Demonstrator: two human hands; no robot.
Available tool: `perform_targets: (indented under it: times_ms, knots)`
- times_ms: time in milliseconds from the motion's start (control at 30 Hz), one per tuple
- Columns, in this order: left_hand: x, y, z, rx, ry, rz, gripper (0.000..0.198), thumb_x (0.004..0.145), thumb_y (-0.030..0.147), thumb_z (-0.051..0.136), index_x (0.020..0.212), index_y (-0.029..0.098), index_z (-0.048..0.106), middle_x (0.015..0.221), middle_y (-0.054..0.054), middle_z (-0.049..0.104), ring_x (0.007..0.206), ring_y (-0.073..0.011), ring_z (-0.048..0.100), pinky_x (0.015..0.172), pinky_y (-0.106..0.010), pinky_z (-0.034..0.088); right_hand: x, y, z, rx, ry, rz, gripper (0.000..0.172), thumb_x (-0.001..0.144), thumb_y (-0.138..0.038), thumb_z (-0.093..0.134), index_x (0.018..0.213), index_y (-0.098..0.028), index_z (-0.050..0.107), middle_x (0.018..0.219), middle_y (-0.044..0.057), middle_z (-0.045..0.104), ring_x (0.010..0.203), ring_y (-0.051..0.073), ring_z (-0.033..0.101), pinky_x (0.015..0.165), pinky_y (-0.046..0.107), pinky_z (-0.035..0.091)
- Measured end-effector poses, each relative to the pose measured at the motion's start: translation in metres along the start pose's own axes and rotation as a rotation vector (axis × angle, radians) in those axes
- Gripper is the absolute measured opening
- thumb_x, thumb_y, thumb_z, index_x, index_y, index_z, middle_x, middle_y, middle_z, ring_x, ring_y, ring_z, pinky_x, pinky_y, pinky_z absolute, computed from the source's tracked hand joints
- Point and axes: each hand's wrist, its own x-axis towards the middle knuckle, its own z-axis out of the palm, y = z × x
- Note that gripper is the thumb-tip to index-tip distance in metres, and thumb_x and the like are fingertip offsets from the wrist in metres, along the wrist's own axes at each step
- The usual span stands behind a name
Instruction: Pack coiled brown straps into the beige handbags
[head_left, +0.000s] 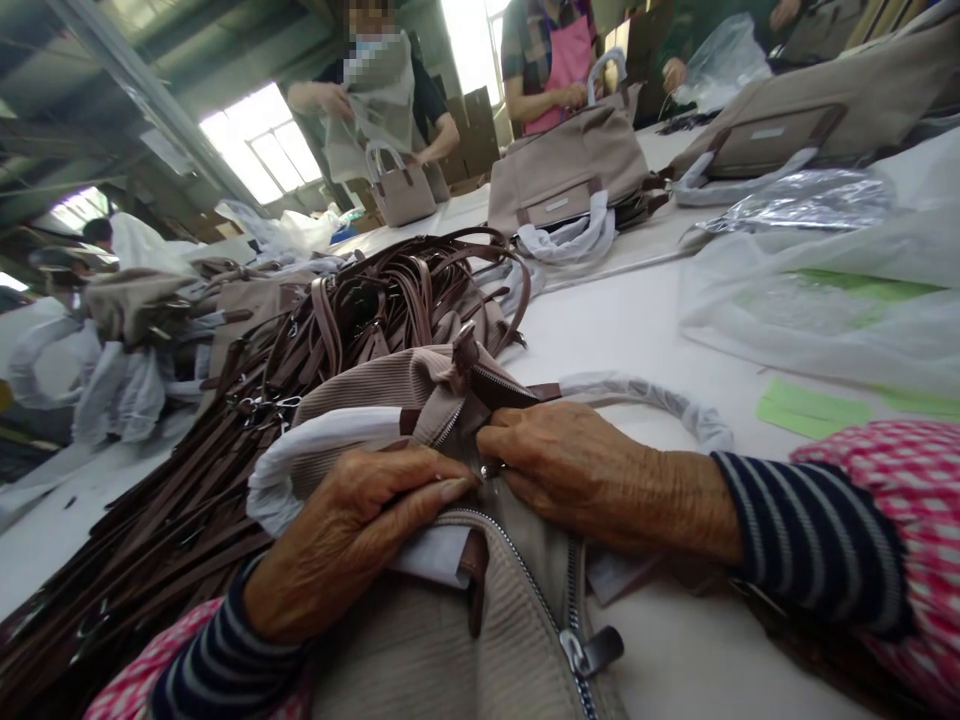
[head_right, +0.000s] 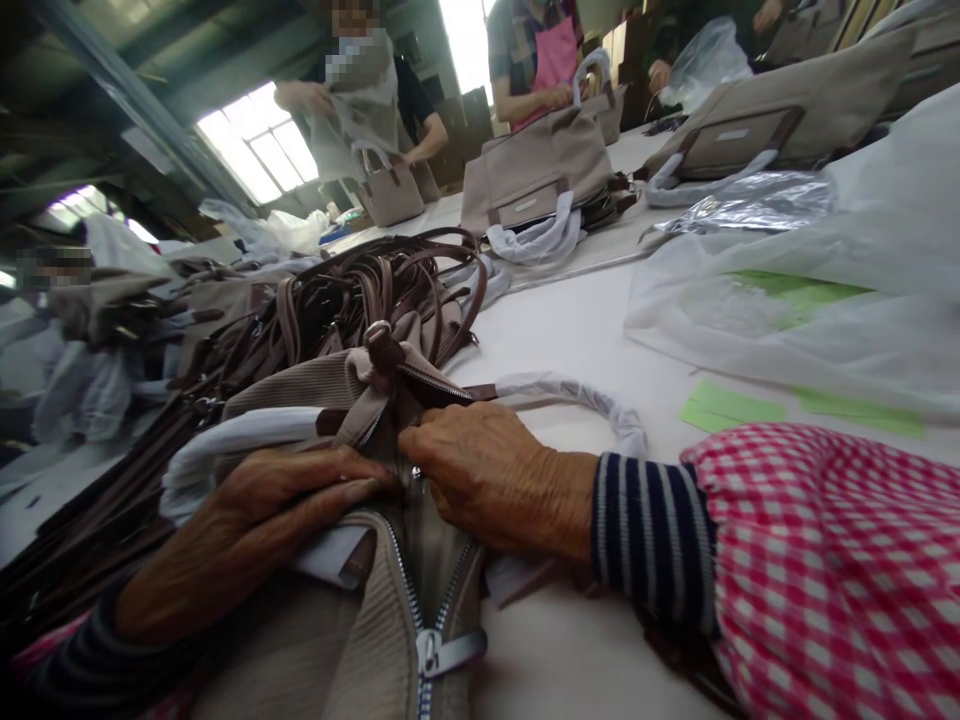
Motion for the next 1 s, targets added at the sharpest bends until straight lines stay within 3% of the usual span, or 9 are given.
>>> perform_targets:
  times_ms: [233, 400, 600, 800, 1000]
  knots:
    - [0.001, 0.005, 0.002, -0.025, -0.024, -0.069, 0.026, 0.104, 0.032, 0.055, 0.099, 0.025, 0.079, 0.099, 0.003, 0.079, 0.091, -0.0131, 0.072, 0.081, -0.017, 0.051, 0.004, 0.002, -0.009, 0.056, 0.005, -0.075, 0.003, 0.096, -0.015, 0.058, 0.096, -0.014, 0.061, 0.095, 0.007, 0.066, 0.082, 0.018, 0.057, 0.072, 0.030, 0.038]
    - [0.002, 0.007, 0.007, -0.022, 0.027, -0.109, 0.026, 0.103, 0.033, 0.054, 0.099, 0.025, 0.078, 0.094, 0.004, 0.078, 0.088, -0.0130, 0.071, 0.078, -0.019, 0.049, 0.010, 0.001, -0.010, 0.391, 0.099, 0.046, 0.019, 0.084, 0.001, 0.061, 0.075, -0.015, 0.056, 0.071, -0.002, 0.056, 0.066, 0.010, 0.049, 0.064, 0.024, 0.035]
    - [0.001, 0.007, 0.007, -0.029, 0.036, -0.107, 0.027, 0.103, 0.036, 0.054, 0.098, 0.024, 0.078, 0.094, 0.005, 0.078, 0.087, -0.0127, 0.071, 0.077, -0.019, 0.048, 0.015, -0.003, -0.001, 0.620, 0.111, 0.186, 0.017, 0.084, 0.000, 0.058, 0.075, -0.014, 0.060, 0.061, -0.004, 0.056, 0.057, 0.009, 0.051, 0.059, 0.023, 0.034]
    - [0.001, 0.006, 0.007, -0.022, 0.014, -0.104, 0.030, 0.103, 0.039, 0.051, 0.092, 0.024, 0.075, 0.090, 0.004, 0.075, 0.087, -0.0140, 0.070, 0.076, -0.021, 0.047, 0.018, -0.006, 0.005, 0.446, 0.215, 0.096, 0.015, 0.080, -0.001, 0.065, 0.073, -0.014, 0.062, 0.066, -0.003, 0.057, 0.063, 0.009, 0.048, 0.061, 0.024, 0.031]
    - [0.001, 0.003, 0.007, -0.008, 0.005, -0.095, 0.030, 0.104, 0.038, 0.052, 0.088, 0.022, 0.072, 0.088, 0.005, 0.074, 0.083, -0.0126, 0.067, 0.075, -0.022, 0.044, 0.015, -0.017, 0.002, 0.109, 0.089, 0.100, 0.009, 0.081, -0.010, 0.064, 0.087, -0.014, 0.069, 0.081, 0.006, 0.069, 0.073, 0.016, 0.057, 0.062, 0.028, 0.028]
